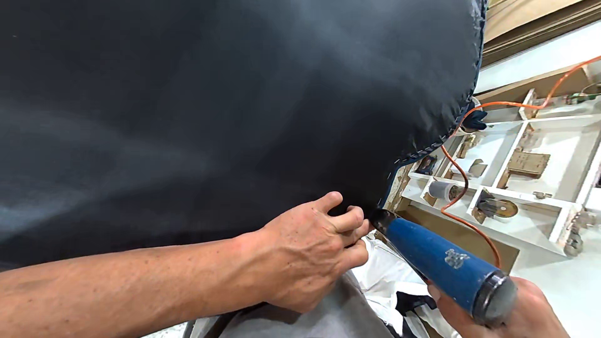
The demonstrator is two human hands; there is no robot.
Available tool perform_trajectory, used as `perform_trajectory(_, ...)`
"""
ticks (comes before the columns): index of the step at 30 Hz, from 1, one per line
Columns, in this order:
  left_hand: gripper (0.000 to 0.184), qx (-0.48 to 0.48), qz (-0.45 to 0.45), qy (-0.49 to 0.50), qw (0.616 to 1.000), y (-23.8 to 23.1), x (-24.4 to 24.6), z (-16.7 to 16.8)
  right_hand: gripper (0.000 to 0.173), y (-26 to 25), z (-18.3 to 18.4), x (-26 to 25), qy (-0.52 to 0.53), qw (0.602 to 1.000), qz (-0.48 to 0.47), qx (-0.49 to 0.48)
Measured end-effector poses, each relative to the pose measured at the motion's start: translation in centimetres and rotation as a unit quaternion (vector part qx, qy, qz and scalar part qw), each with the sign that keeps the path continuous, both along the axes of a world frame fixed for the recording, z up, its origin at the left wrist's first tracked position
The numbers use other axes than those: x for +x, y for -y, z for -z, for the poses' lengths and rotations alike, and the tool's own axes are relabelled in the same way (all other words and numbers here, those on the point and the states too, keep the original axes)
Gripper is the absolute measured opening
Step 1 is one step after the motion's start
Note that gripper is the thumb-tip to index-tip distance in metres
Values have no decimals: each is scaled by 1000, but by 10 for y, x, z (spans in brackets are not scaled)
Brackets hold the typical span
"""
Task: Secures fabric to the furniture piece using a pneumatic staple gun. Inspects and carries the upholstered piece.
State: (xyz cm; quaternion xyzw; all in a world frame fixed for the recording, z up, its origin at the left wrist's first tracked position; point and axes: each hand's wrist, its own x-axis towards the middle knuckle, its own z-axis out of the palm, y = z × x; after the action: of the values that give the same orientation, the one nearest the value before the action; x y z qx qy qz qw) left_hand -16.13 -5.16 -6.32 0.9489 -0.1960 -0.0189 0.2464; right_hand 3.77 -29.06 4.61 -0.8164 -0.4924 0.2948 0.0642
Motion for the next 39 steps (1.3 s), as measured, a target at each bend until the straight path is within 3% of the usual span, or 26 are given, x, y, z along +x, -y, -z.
perform_trajectory(8,61,17,-39,-25,999,19,-19,3,39,12,-10,-5,22,1000,20,-1)
perform_trajectory(24,61,26,-65,-22,997,34,-34,6,35,3,-7,-23,2,999,9,-35)
perform_trajectory(27,58,-47,-64,-17,997,32,-41,5,37,12,-12,-23,36,999,11,-19)
perform_trajectory(29,45,-176,-106,16,979,27,-53,1,40,31,-13,-21,29,997,64,29)
perform_trajectory(31,32,-261,-220,79,937,27,-68,-3,39,48,-10,-21,-18,986,144,87)
perform_trajectory(34,25,-223,-374,101,895,33,-73,-5,37,57,-2,-29,-59,967,215,121)
perform_trajectory(39,29,-111,-447,89,883,75,-58,5,27,57,28,-31,-75,965,203,150)
